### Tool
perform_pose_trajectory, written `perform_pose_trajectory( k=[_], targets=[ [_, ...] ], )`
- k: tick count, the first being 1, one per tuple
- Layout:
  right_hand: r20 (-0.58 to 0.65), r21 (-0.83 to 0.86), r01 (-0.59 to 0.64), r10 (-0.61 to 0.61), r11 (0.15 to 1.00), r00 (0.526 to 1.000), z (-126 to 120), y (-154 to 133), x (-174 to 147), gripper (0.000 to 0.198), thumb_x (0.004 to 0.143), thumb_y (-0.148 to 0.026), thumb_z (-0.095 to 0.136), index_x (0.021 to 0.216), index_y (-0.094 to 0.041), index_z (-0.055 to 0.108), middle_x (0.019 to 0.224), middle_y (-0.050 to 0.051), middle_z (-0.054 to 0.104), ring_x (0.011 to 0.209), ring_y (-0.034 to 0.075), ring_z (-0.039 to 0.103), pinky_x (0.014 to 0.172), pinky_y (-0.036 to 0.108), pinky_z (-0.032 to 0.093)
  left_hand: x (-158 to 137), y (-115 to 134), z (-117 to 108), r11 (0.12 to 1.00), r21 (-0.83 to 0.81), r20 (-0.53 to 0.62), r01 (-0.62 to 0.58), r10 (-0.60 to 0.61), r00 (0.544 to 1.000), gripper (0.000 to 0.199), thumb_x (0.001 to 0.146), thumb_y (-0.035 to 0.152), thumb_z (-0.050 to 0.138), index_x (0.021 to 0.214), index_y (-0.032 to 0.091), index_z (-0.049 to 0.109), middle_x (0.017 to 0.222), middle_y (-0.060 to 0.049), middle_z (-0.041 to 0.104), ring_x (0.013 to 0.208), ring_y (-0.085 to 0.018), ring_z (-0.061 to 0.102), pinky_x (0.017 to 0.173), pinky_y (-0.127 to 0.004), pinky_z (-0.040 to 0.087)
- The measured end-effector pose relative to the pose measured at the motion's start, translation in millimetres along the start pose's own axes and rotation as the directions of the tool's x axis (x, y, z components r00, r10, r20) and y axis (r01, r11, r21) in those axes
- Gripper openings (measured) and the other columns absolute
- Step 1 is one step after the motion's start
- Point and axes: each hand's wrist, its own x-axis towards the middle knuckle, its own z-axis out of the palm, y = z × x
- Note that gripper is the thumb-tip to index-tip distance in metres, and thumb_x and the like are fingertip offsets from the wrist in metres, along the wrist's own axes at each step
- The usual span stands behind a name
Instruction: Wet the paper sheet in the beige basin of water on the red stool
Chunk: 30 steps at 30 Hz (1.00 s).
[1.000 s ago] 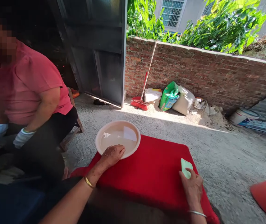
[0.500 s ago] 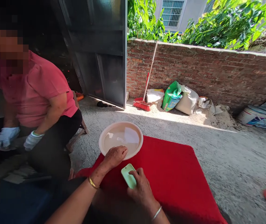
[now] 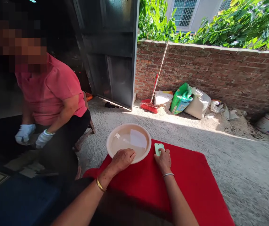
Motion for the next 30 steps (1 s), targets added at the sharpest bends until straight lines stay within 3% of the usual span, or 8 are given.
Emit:
perform_pose_trajectory(
  k=[5,10,14,18,21,24,26,30],
  targets=[
    [0.115,0.027,0.224,-0.225,0.974,0.968,16,-10,-80,0.040,0.077,-0.021,0.064,0.117,-0.025,0.068,0.114,0.007,0.056,0.099,0.022,0.061,0.083,0.030,0.048,2,-2,5,1.000,-0.003,-0.003,-0.008,0.008,1.000,0.032,0.104,0.031,0.041,0.103,0.021,0.071,0.105,-0.010,0.075,0.103,-0.023,0.069,0.091,-0.034,0.047],
    [0.253,0.349,0.376,-0.473,0.858,0.844,9,25,-132,0.039,0.066,-0.020,0.058,0.103,-0.028,0.069,0.107,0.003,0.057,0.089,0.018,0.062,0.078,0.029,0.049,1,-3,7,1.000,-0.015,-0.017,0.003,-0.004,1.000,0.031,0.103,0.031,0.042,0.101,0.021,0.071,0.104,-0.009,0.075,0.101,-0.023,0.069,0.089,-0.034,0.047],
    [0.026,0.301,0.110,-0.123,0.947,0.992,-16,62,-91,0.034,0.071,-0.041,0.060,0.099,-0.024,0.068,0.101,0.006,0.055,0.097,0.027,0.062,0.084,0.039,0.051,1,-2,4,1.000,-0.010,-0.021,-0.006,0.006,1.000,0.031,0.104,0.030,0.041,0.101,0.021,0.071,0.104,-0.009,0.075,0.102,-0.023,0.069,0.088,-0.034,0.047],
    [-0.046,0.157,-0.103,0.112,0.982,0.993,-15,51,-74,0.038,0.077,-0.043,0.059,0.106,-0.020,0.067,0.101,0.009,0.051,0.090,0.030,0.062,0.077,0.044,0.053,1,-2,3,1.000,-0.012,-0.014,-0.001,0.001,1.000,0.030,0.103,0.029,0.042,0.101,0.021,0.071,0.105,-0.008,0.075,0.101,-0.022,0.069,0.087,-0.033,0.046],
    [0.044,0.191,0.130,-0.141,0.973,0.989,13,11,-117,0.033,0.073,-0.025,0.064,0.106,-0.024,0.068,0.109,0.007,0.054,0.098,0.024,0.062,0.086,0.036,0.051,1,-1,2,1.000,-0.002,-0.014,-0.001,0.001,1.000,0.031,0.104,0.028,0.041,0.100,0.021,0.070,0.103,-0.008,0.075,0.101,-0.023,0.069,0.087,-0.033,0.046],
    [0.255,0.296,0.435,-0.509,0.850,0.822,32,-15,-167,0.048,0.062,-0.010,0.064,0.106,-0.029,0.069,0.112,0.003,0.056,0.102,0.020,0.061,0.087,0.029,0.049,1,0,1,1.000,0.007,-0.011,0.007,-0.007,1.000,0.032,0.104,0.029,0.040,0.101,0.021,0.070,0.103,-0.008,0.075,0.100,-0.023,0.069,0.087,-0.033,0.045],
    [0.311,0.360,0.452,-0.562,0.816,0.766,28,-7,-181,0.049,0.061,-0.012,0.063,0.106,-0.030,0.069,0.113,0.003,0.056,0.101,0.019,0.061,0.085,0.028,0.048,0,-1,1,1.000,0.011,-0.007,0.007,-0.007,1.000,0.032,0.104,0.029,0.040,0.102,0.022,0.070,0.103,-0.008,0.074,0.100,-0.022,0.069,0.086,-0.033,0.045],
    [0.030,0.333,0.226,-0.250,0.915,0.968,-19,85,-157,0.033,0.074,-0.038,0.060,0.105,-0.029,0.068,0.114,0.007,0.055,0.103,0.025,0.062,0.089,0.037,0.050,1,-2,3,1.000,0.011,0.000,-0.002,0.002,1.000,0.031,0.104,0.027,0.040,0.102,0.021,0.070,0.105,-0.008,0.074,0.101,-0.024,0.069,0.084,-0.034,0.046]
  ],
)
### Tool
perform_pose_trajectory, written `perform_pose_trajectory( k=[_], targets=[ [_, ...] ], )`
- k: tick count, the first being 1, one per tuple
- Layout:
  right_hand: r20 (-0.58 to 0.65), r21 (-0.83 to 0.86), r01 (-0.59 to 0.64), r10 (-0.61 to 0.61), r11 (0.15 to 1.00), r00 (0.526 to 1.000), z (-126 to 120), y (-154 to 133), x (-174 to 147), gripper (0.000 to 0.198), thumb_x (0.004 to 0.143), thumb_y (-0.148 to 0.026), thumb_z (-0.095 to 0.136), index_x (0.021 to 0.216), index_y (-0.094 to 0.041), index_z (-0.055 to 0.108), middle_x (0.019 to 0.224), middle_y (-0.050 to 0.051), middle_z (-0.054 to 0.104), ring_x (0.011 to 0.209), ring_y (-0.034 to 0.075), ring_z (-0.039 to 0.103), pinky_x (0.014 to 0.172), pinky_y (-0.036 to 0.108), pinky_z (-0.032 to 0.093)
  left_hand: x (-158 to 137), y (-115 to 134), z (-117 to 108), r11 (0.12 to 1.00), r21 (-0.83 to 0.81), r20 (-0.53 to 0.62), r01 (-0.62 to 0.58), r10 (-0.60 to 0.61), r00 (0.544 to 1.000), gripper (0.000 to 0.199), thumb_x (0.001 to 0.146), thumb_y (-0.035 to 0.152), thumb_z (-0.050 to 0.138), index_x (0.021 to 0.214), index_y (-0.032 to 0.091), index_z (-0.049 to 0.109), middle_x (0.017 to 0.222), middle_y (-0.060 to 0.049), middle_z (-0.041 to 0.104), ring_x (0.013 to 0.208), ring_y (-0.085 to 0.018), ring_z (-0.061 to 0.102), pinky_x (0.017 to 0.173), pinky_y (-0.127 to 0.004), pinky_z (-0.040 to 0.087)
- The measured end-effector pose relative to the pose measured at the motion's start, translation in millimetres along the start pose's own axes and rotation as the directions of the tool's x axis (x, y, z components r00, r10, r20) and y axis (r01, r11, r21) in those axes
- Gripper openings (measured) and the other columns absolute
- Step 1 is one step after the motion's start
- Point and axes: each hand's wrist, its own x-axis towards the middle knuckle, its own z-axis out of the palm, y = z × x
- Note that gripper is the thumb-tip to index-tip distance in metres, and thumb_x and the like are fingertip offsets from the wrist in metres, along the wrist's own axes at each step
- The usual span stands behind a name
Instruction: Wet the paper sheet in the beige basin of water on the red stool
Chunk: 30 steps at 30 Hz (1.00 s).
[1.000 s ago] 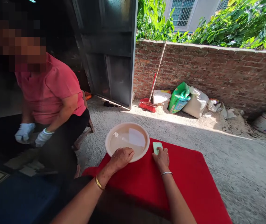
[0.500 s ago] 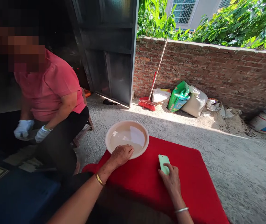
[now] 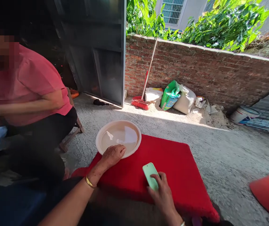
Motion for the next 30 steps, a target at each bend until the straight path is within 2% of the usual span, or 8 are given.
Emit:
perform_pose_trajectory(
  k=[3,7,13,17,21,25,28,30],
  targets=[
    [-0.425,-0.075,-0.312,0.253,0.947,0.869,-72,75,1,0.039,0.069,-0.059,0.055,0.092,-0.030,0.066,0.099,0.012,0.054,0.103,0.038,0.059,0.090,0.050,0.048,1,0,0,1.000,-0.016,0.005,0.001,-0.001,1.000,0.031,0.104,0.028,0.040,0.101,0.021,0.070,0.105,-0.010,0.074,0.101,-0.024,0.069,0.085,-0.034,0.045],
    [-0.527,-0.068,-0.562,0.449,0.824,0.722,-100,114,-12,0.040,0.066,-0.068,0.052,0.083,-0.033,0.059,0.076,0.008,0.045,0.086,0.042,0.058,0.075,0.056,0.047,1,-1,1,1.000,-0.013,-0.002,0.011,-0.011,1.000,0.031,0.104,0.029,0.040,0.102,0.021,0.070,0.105,-0.010,0.074,0.100,-0.024,0.069,0.085,-0.034,0.045],
    [-0.016,-0.026,-0.142,0.141,0.990,0.990,20,-3,-43,0.034,0.072,-0.036,0.059,0.105,-0.030,0.065,0.109,0.007,0.054,0.092,0.026,0.065,0.079,0.037,0.052,0,-4,3,0.999,0.030,-0.027,-0.017,0.018,0.999,0.031,0.104,0.029,0.040,0.101,0.021,0.070,0.103,-0.008,0.074,0.098,-0.023,0.069,0.082,-0.033,0.045],
    [0.400,0.011,0.043,-0.044,0.999,0.916,51,-55,-53,0.049,0.057,-0.017,0.066,0.104,-0.032,0.068,0.112,0.002,0.055,0.095,0.020,0.064,0.080,0.028,0.050,0,-3,2,0.999,0.034,-0.023,-0.016,0.017,1.000,0.030,0.103,0.029,0.041,0.101,0.022,0.070,0.104,-0.008,0.074,0.098,-0.023,0.069,0.082,-0.032,0.045],
    [0.010,0.028,-0.076,0.076,0.997,0.997,-13,-5,-43,0.035,0.071,-0.037,0.061,0.104,-0.030,0.068,0.110,0.006,0.055,0.098,0.024,0.064,0.087,0.038,0.051,1,-1,1,0.999,0.031,-0.007,-0.011,0.012,1.000,0.031,0.103,0.029,0.040,0.102,0.022,0.070,0.105,-0.009,0.074,0.098,-0.023,0.069,0.082,-0.032,0.045],
    [-0.441,-0.053,-0.382,0.322,0.923,0.838,-91,84,-42,0.043,0.065,-0.063,0.058,0.091,-0.030,0.067,0.096,0.012,0.054,0.097,0.038,0.061,0.083,0.053,0.051,0,0,-1,1.000,0.029,-0.004,-0.009,0.009,1.000,0.033,0.104,0.029,0.039,0.102,0.021,0.070,0.105,-0.009,0.074,0.097,-0.023,0.069,0.082,-0.032,0.045],
    [-0.483,-0.092,-0.517,0.416,0.851,0.771,-100,112,-58,0.043,0.065,-0.066,0.055,0.087,-0.031,0.065,0.089,0.014,0.053,0.092,0.043,0.061,0.076,0.056,0.050,-1,1,-3,0.999,0.031,0.003,-0.010,0.010,1.000,0.033,0.104,0.029,0.038,0.103,0.021,0.070,0.105,-0.009,0.074,0.098,-0.023,0.069,0.082,-0.032,0.044],
    [-0.454,-0.105,-0.475,0.383,0.874,0.805,-76,100,-70,0.044,0.069,-0.064,0.054,0.094,-0.030,0.066,0.095,0.014,0.054,0.091,0.041,0.062,0.074,0.054,0.051,-1,1,-4,0.999,0.040,0.007,-0.009,0.009,1.000,0.032,0.104,0.029,0.039,0.103,0.021,0.070,0.106,-0.009,0.074,0.098,-0.023,0.069,0.082,-0.032,0.044]
  ],
)
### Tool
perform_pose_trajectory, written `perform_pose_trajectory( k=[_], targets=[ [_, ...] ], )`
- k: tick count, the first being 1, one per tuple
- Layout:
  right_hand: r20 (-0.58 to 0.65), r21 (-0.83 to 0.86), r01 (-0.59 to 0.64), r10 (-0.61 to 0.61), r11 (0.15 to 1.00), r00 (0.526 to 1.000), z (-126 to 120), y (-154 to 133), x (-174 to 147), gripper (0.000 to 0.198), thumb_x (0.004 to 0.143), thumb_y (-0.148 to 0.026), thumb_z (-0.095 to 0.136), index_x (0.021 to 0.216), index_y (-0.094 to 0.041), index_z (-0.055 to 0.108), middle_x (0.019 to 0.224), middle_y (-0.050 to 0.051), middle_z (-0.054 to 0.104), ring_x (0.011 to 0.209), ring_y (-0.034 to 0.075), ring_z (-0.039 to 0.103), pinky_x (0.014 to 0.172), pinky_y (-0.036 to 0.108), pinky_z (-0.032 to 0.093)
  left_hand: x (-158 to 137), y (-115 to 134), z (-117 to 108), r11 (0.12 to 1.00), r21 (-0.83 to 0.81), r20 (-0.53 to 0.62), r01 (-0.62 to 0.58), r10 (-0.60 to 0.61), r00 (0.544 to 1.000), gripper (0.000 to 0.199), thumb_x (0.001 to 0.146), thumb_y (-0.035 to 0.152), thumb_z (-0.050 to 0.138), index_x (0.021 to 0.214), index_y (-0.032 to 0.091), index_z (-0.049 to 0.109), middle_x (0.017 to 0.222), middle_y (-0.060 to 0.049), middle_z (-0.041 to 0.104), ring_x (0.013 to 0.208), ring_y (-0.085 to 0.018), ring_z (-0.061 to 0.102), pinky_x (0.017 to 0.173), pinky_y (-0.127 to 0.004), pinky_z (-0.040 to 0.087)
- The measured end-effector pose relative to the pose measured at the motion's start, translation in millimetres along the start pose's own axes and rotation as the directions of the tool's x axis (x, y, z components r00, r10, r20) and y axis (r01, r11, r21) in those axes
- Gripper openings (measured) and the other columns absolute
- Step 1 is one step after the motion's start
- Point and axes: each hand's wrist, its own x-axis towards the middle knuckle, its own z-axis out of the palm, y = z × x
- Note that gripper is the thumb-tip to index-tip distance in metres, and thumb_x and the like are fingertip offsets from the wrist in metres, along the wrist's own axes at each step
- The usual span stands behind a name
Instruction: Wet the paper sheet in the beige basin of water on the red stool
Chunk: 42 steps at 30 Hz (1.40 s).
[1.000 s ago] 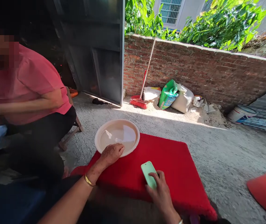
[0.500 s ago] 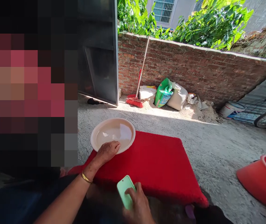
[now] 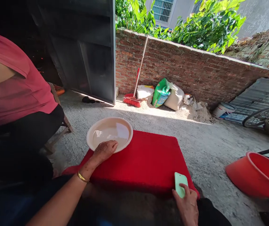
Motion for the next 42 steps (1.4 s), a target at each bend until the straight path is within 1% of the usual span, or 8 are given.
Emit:
perform_pose_trajectory(
  k=[7,13,17,21,25,29,34,42],
  targets=[
    [0.472,0.368,0.342,-0.490,0.865,0.733,45,-89,-81,0.041,0.068,-0.024,0.059,0.106,-0.033,0.069,0.113,0.002,0.057,0.096,0.018,0.066,0.082,0.028,0.052,0,-3,4,1.000,0.022,-0.016,0.006,-0.006,1.000,0.030,0.104,0.029,0.041,0.102,0.022,0.070,0.105,-0.008,0.075,0.099,-0.022,0.069,0.081,-0.031,0.043],
    [0.100,0.055,0.069,-0.075,0.996,0.992,13,-46,32,0.046,0.070,-0.054,0.061,0.103,-0.022,0.069,0.103,0.010,0.054,0.103,0.033,0.059,0.093,0.047,0.050,0,-2,6,1.000,-0.001,-0.021,-0.017,0.017,1.000,0.029,0.104,0.029,0.042,0.099,0.021,0.070,0.103,-0.008,0.074,0.098,-0.023,0.069,0.081,-0.032,0.043],
    [0.062,-0.187,-0.188,0.202,0.964,0.977,19,-48,73,0.058,0.078,-0.057,0.055,0.117,-0.016,0.066,0.105,0.013,0.052,0.102,0.035,0.059,0.089,0.049,0.050,2,-1,9,1.000,-0.011,-0.020,-0.024,0.024,1.000,0.030,0.104,0.028,0.041,0.101,0.020,0.069,0.103,-0.008,0.074,0.099,-0.024,0.068,0.082,-0.034,0.044],
    [0.239,-0.151,0.094,-0.056,0.984,0.969,61,-113,21,0.046,0.082,-0.042,0.057,0.122,-0.021,0.064,0.116,0.012,0.050,0.103,0.030,0.060,0.084,0.042,0.052,4,-2,12,0.999,-0.014,-0.031,-0.033,0.032,0.999,0.030,0.104,0.027,0.040,0.102,0.020,0.070,0.101,-0.008,0.073,0.099,-0.024,0.067,0.084,-0.036,0.046],
    [0.509,0.136,0.532,-0.519,0.836,0.687,98,-179,-62,0.043,0.071,-0.016,0.061,0.113,-0.027,0.067,0.115,0.007,0.054,0.100,0.023,0.061,0.084,0.034,0.050,-3,5,4,0.999,0.023,-0.124,-0.038,0.041,0.991,0.027,0.102,0.023,0.043,0.104,0.018,0.069,0.107,-0.012,0.069,0.106,-0.027,0.062,0.091,-0.041,0.045],
    [0.648,0.386,0.531,-0.631,0.755,0.426,97,-202,-85,0.053,0.055,-0.009,0.063,0.105,-0.025,0.068,0.113,0.005,0.059,0.097,0.022,0.061,0.081,0.031,0.048,-22,23,-10,0.967,-0.105,-0.230,-0.233,0.205,0.951,0.024,0.101,0.028,0.048,0.114,0.020,0.067,0.117,-0.011,0.065,0.112,-0.027,0.058,0.099,-0.042,0.043],
    [0.508,0.559,0.350,-0.645,0.751,0.571,55,-178,-37,0.023,0.070,-0.022,0.068,0.092,-0.021,0.061,0.104,0.005,0.067,0.096,0.022,0.062,0.083,0.031,0.048,-42,54,7,0.678,-0.478,-0.037,-0.559,0.620,0.784,0.052,0.091,0.059,0.063,0.132,0.026,0.059,0.118,-0.007,0.066,0.111,-0.023,0.061,0.101,-0.037,0.044],
    [0.542,0.549,0.221,-0.545,0.806,0.640,10,-143,-31,0.041,0.065,-0.042,0.082,0.085,-0.023,0.052,0.093,0.002,0.071,0.087,0.021,0.064,0.079,0.030,0.051,-55,100,69,0.714,-0.462,0.200,-0.526,0.661,0.723,0.093,0.086,0.069,0.062,0.160,0.035,0.019,0.144,-0.014,0.054,0.129,-0.036,0.054,0.112,-0.058,0.037]
  ],
)
